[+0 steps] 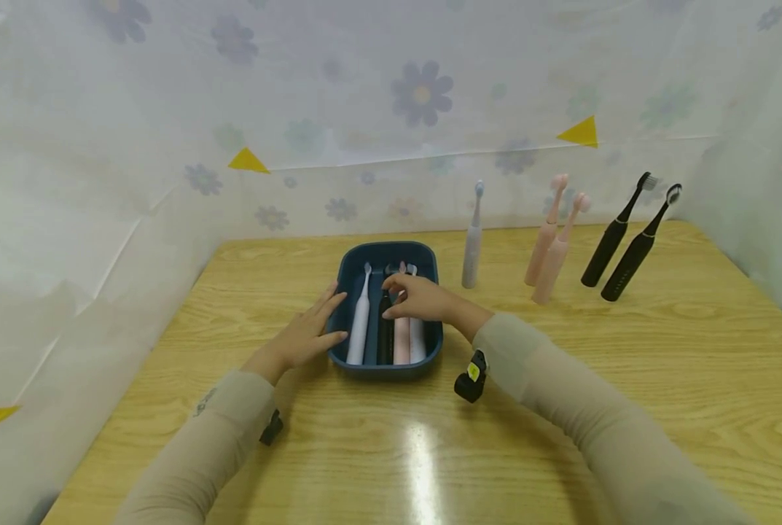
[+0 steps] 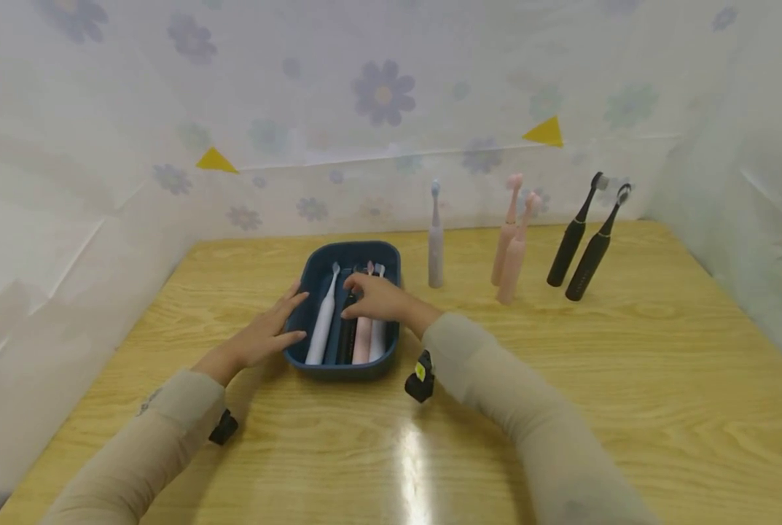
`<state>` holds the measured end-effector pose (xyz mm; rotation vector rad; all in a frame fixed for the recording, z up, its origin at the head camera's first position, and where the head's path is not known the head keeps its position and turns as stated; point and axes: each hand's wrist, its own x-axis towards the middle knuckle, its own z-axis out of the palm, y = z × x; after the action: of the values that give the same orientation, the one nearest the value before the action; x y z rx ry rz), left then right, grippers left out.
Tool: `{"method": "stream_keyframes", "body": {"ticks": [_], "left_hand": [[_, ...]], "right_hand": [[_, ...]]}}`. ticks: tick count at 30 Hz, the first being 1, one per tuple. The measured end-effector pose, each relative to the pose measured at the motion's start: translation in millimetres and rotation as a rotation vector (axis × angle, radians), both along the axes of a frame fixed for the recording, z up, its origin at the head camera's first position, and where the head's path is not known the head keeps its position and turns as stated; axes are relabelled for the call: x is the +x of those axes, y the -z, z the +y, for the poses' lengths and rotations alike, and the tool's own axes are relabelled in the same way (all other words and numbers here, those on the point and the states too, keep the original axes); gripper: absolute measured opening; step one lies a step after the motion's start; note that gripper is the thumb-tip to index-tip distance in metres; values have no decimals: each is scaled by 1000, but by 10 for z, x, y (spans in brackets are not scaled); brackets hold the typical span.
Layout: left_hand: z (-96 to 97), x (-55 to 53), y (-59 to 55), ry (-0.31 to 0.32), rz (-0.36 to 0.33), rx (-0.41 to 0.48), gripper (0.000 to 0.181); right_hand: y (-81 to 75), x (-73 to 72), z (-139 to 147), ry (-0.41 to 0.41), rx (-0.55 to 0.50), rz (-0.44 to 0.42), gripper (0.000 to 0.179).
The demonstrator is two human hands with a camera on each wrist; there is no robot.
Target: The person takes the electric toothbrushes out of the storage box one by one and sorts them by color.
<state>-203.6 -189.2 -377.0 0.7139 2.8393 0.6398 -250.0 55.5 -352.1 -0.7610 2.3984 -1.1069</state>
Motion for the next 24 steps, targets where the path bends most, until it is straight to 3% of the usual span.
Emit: {"method": "stream_keyframes", "body": {"ticks": [7,18,24], "left_hand": [[5,6,7,-4,-6,10,65],[5,1,13,-3,-3,9,64],[1,-2,18,-2,0,10,64]], "right_hand": [[-22,-47,-102,33,101,-26,55],[53,-137,-221,60,191,30,48],[114,-167,-269,27,275,95,45]]}}
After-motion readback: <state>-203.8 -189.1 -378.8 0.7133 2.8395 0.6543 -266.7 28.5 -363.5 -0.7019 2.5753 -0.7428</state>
